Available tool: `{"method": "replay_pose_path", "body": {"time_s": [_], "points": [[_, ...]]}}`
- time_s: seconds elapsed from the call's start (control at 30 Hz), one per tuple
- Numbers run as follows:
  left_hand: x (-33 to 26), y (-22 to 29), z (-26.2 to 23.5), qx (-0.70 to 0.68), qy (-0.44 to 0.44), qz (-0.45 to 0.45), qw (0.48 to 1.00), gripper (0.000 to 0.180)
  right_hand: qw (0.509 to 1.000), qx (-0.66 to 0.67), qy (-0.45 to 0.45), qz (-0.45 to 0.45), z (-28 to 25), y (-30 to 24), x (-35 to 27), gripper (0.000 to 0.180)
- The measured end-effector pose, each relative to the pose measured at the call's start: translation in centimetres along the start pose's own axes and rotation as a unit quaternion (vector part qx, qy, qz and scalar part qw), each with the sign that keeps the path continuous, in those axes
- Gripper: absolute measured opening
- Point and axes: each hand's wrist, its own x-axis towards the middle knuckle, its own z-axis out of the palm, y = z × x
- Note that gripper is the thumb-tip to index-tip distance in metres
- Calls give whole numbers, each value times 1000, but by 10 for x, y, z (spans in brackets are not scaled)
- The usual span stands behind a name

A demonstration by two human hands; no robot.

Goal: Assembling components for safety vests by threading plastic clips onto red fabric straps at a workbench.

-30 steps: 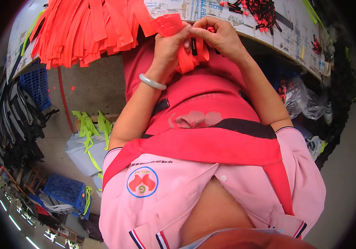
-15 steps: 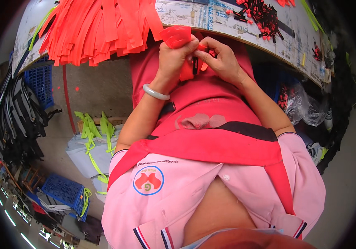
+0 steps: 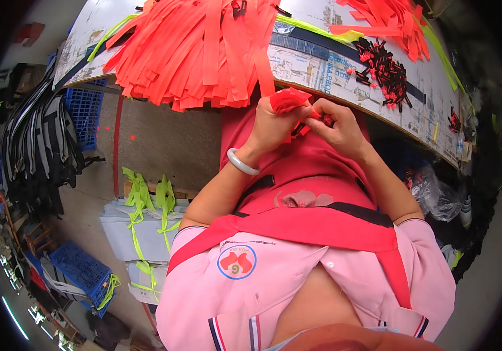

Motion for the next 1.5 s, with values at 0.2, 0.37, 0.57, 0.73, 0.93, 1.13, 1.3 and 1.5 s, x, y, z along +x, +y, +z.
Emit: {"method": "replay_pose_path", "body": {"time_s": [0.2,0.37,0.57,0.73,0.93,1.13,1.3,1.5], "points": [[-1,10,-13,-91,13,-88,992,6,999,-1,-30,-19,15,5,4,18],[5,-21,-69,-386,133,-185,894,16,983,181,-29,-27,-25,-79,74,21],[-10,-45,-66,-462,94,-236,850,11,985,154,67,-36,-28,-122,206,26],[-8,-38,-55,-443,98,-248,856,10,993,63,89,-33,-5,-5,249,26],[-2,-18,-52,-339,63,-219,913,15,992,114,-43,19,5,8,137,25],[6,-11,-33,-213,15,-216,953,15,990,69,-26,-118,4,19,85,17],[7,-18,-27,-144,11,-223,964,14,994,-80,-60,-45,6,1,65,15],[5,-16,-21,-124,-29,-247,961,29,997,30,-31,-68,6,29,58,17]]}}
